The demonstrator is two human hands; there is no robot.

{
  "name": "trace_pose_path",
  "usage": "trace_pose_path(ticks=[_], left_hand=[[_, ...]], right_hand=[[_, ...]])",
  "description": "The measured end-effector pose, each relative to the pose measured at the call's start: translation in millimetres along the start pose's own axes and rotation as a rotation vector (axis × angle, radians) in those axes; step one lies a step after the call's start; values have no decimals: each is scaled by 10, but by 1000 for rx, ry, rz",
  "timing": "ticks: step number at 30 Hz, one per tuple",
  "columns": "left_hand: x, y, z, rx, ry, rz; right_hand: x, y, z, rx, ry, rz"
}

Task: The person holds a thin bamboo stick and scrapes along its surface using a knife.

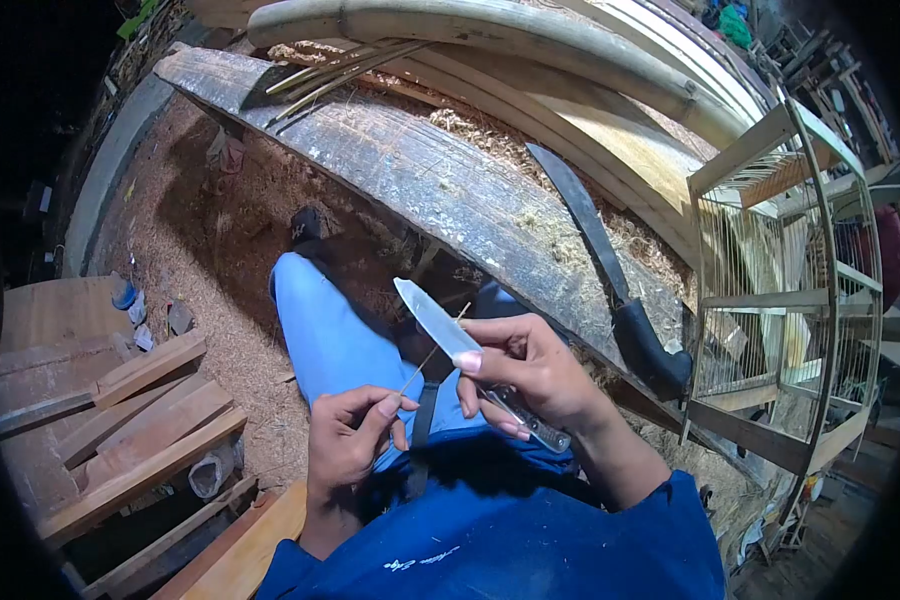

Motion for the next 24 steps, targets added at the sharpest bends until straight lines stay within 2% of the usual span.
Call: trace_pose_path(ticks=[4, 6, 8, 10, 12, 14, 16, 18, 24], left_hand=[[9, -8, -20, -17, 7, -3], [2, -2, -1, -25, 0, -3], [-8, 10, -8, -20, 13, 2], [2, 6, -30, -12, 12, 1], [16, -10, -49, 9, 21, 1], [10, 12, -14, -1, -7, 29], [11, 48, 10, -23, -7, 18], [16, 53, 15, -45, -9, 8], [68, 48, -56, -142, 72, 20]], right_hand=[[-30, -222, -113, 15, 36, -88], [-32, -86, -22, -65, -24, -40], [-30, 59, 76, 12, -61, 38], [-47, -10, -35, -97, -13, -38], [-28, -149, -68, -56, 34, -43], [-2, 109, 279, -222, -109, 103], [-32, 447, 565, -147, -267, 290], [-77, 555, 516, -5, -272, 368], [-86, 60, 6, -27, -67, 46]])
Point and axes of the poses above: each hand's wrist, its own x-axis towards the middle knuckle, its own z-axis out of the back of the hand, y = z × x, the point moved 9 cm from there along x, towards the middle knuckle, and after that the axes turned 11 degrees about z, right-handed, at the moved point
